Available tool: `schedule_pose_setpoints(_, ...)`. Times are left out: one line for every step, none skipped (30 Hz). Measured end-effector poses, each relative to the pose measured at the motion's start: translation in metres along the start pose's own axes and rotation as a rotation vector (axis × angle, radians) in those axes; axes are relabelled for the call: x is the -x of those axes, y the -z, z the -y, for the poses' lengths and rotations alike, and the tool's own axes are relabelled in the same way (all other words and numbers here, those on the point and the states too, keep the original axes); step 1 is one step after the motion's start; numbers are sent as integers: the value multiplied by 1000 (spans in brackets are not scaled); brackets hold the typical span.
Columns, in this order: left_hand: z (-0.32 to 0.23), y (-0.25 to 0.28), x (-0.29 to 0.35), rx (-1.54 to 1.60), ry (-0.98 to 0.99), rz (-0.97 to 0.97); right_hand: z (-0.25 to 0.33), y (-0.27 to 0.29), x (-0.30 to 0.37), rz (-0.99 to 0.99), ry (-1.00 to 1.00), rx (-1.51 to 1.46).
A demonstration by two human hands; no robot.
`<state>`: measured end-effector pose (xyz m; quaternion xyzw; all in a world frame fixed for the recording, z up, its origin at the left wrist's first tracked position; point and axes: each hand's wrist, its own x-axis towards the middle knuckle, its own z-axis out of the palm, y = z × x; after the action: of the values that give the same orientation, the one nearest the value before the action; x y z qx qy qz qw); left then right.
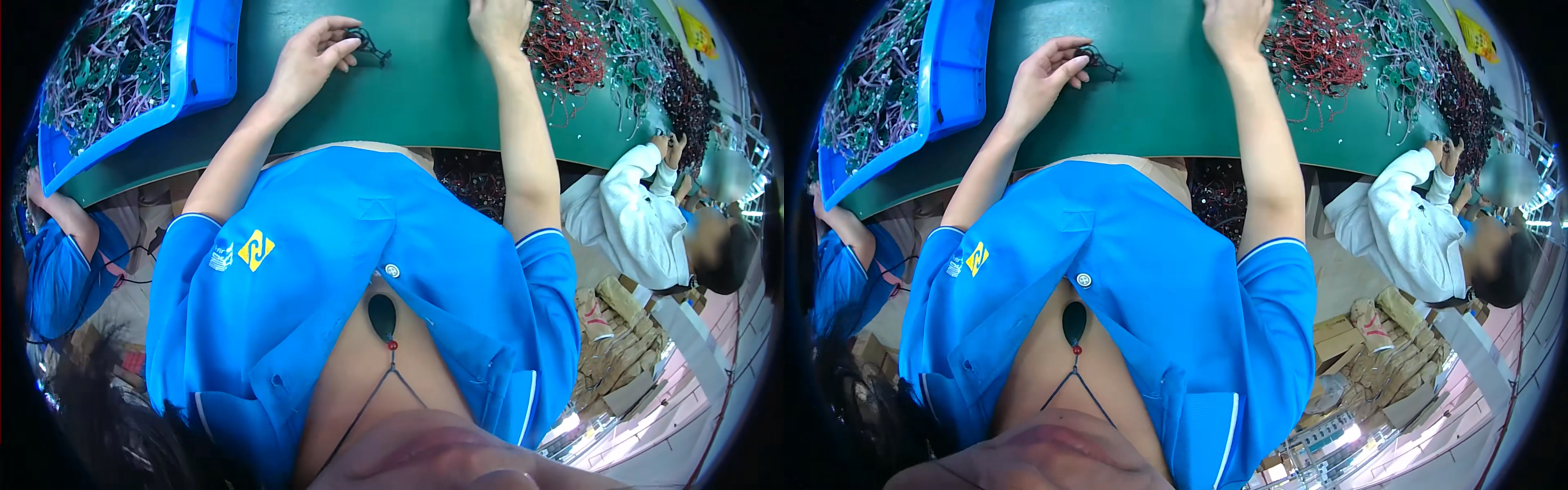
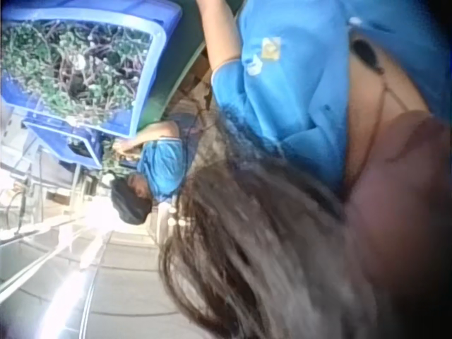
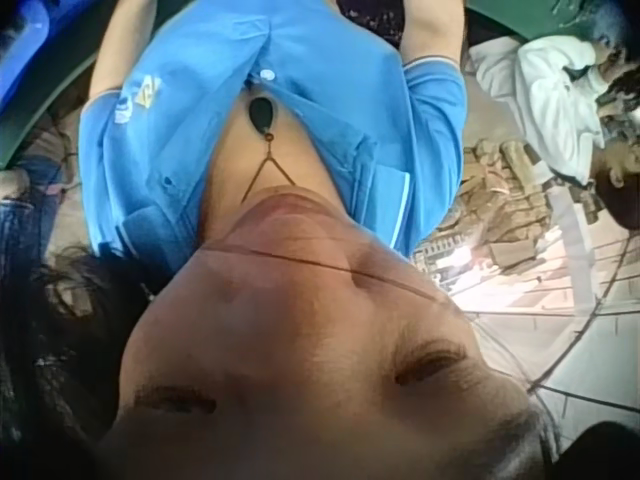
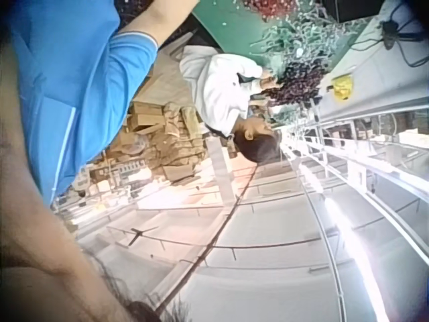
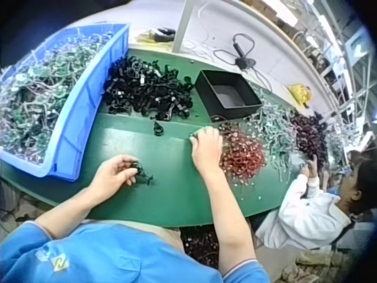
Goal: Manually assembling small electronic parts and placing them into containers at a factory workstation.
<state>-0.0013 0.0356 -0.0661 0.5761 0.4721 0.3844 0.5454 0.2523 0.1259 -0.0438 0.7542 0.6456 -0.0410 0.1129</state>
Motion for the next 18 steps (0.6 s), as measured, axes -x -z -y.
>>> schedule_pose_setpoints(-2,-2,-1,21,3,20,2,-15,9,-106,116,-84)
schedule_pose_setpoints(-3,-4,-3,42,5,43,4,-27,16,-212,230,-168)
schedule_pose_setpoints(-3,-6,-3,45,7,40,11,-24,34,-277,351,-476)
schedule_pose_setpoints(2,-6,-1,31,-1,8,23,-23,56,-326,488,-794)
schedule_pose_setpoints(3,-8,-2,20,-20,2,31,-21,77,-325,484,-793)
schedule_pose_setpoints(5,-10,-3,10,-39,-3,39,-19,96,-338,446,-933)
schedule_pose_setpoints(4,-13,-3,-1,-62,-5,45,-17,111,-355,404,-1072)
schedule_pose_setpoints(1,-15,-3,-3,-64,2,48,-17,120,-360,397,-1073)
schedule_pose_setpoints(-2,-18,-1,-20,-68,11,50,-18,128,-307,364,-1134)
schedule_pose_setpoints(-6,-21,1,-36,-70,21,52,-20,135,-251,329,-1193)
schedule_pose_setpoints(-9,-23,3,-51,-73,29,54,-22,140,-194,296,-1251)
schedule_pose_setpoints(-9,-24,5,-67,-75,36,54,-24,143,-137,263,-1308)
schedule_pose_setpoints(-9,-25,6,-68,-77,40,53,-25,144,-141,259,-1310)
schedule_pose_setpoints(-8,-26,7,-68,-105,36,51,-26,146,-181,290,-1220)
schedule_pose_setpoints(-7,-27,9,-68,-131,31,48,-27,147,-219,321,-1129)
schedule_pose_setpoints(-5,-28,11,-68,-158,24,47,-28,148,-256,352,-1037)
schedule_pose_setpoints(-5,-28,13,-67,-184,16,46,-29,149,-290,383,-945)
schedule_pose_setpoints(-4,-28,13,-68,-185,16,46,-30,150,-292,384,-946)
